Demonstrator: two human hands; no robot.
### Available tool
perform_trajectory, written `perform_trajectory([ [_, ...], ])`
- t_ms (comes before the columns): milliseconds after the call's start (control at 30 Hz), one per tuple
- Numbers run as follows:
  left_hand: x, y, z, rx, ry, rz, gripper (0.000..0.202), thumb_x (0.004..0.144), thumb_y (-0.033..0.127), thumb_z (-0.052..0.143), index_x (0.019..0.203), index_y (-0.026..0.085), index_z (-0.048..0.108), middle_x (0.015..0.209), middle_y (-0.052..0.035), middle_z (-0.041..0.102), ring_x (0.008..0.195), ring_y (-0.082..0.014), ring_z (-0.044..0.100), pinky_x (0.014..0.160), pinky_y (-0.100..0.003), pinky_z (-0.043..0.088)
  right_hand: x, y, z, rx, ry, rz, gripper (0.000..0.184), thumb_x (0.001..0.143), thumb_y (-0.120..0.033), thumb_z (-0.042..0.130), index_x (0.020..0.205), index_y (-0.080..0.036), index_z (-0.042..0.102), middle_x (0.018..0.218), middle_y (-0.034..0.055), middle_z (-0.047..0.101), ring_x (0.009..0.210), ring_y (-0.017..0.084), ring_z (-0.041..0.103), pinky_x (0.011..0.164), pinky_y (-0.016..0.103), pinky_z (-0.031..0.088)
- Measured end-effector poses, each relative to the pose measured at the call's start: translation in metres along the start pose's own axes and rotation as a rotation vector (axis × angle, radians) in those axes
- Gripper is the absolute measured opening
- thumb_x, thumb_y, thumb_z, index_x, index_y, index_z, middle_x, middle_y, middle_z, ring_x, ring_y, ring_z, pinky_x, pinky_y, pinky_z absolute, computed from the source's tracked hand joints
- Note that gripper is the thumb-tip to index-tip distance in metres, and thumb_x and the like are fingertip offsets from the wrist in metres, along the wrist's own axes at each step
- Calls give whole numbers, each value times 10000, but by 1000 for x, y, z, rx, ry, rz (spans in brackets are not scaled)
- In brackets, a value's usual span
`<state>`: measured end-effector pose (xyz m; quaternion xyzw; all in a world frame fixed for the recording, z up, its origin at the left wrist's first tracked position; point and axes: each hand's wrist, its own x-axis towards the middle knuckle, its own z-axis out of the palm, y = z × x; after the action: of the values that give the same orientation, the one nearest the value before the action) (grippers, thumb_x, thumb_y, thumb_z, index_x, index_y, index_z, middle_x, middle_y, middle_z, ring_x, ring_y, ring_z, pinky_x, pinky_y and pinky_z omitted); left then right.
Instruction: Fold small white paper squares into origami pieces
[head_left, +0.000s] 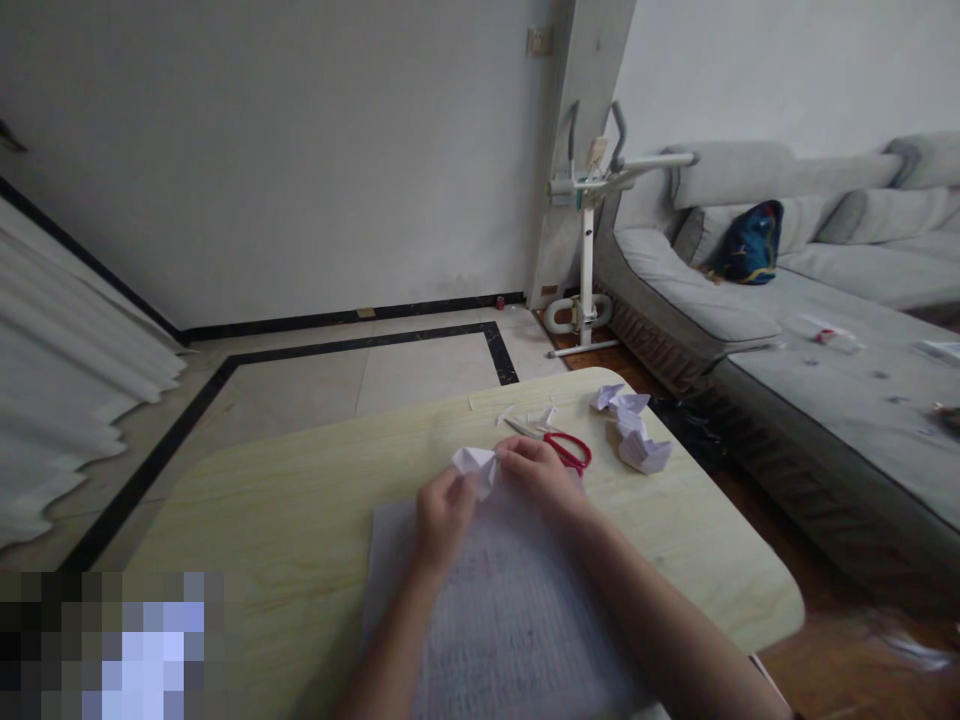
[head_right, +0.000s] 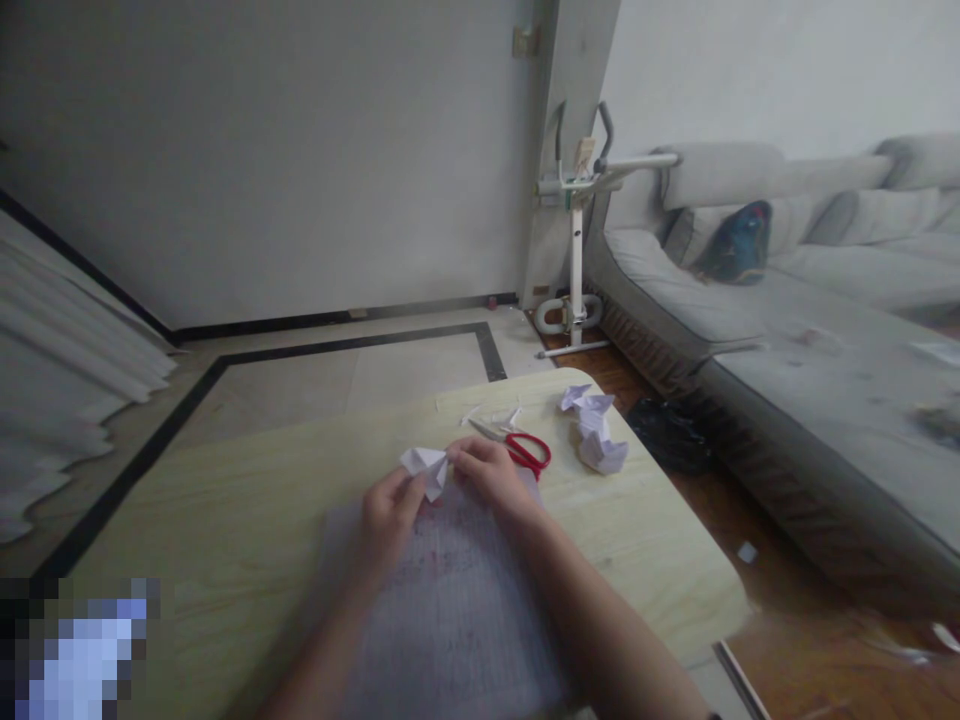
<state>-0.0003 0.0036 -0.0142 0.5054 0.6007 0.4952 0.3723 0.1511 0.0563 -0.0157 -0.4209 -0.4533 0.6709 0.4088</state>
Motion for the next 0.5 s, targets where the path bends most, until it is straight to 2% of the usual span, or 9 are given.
perform_trajectory([
  [367, 0, 0, -1, 43, 7, 15, 285, 784, 326, 523, 548, 168, 498, 476, 51, 422, 464, -93, 393, 440, -190, 279, -2, -4, 2, -34, 14, -11, 226, 727, -385, 689, 740, -170, 621, 561, -34, 528, 459, 85, 419, 456, 216, 268],
  [500, 0, -2, 0, 40, 21, 27, 281, 780, 322, 525, 548, 166, 494, 479, 50, 431, 467, -94, 400, 440, -189, 284, 0, -1, 0, -37, 4, -25, 230, 725, -384, 692, 742, -165, 625, 572, -35, 533, 465, 80, 424, 464, 208, 273],
])
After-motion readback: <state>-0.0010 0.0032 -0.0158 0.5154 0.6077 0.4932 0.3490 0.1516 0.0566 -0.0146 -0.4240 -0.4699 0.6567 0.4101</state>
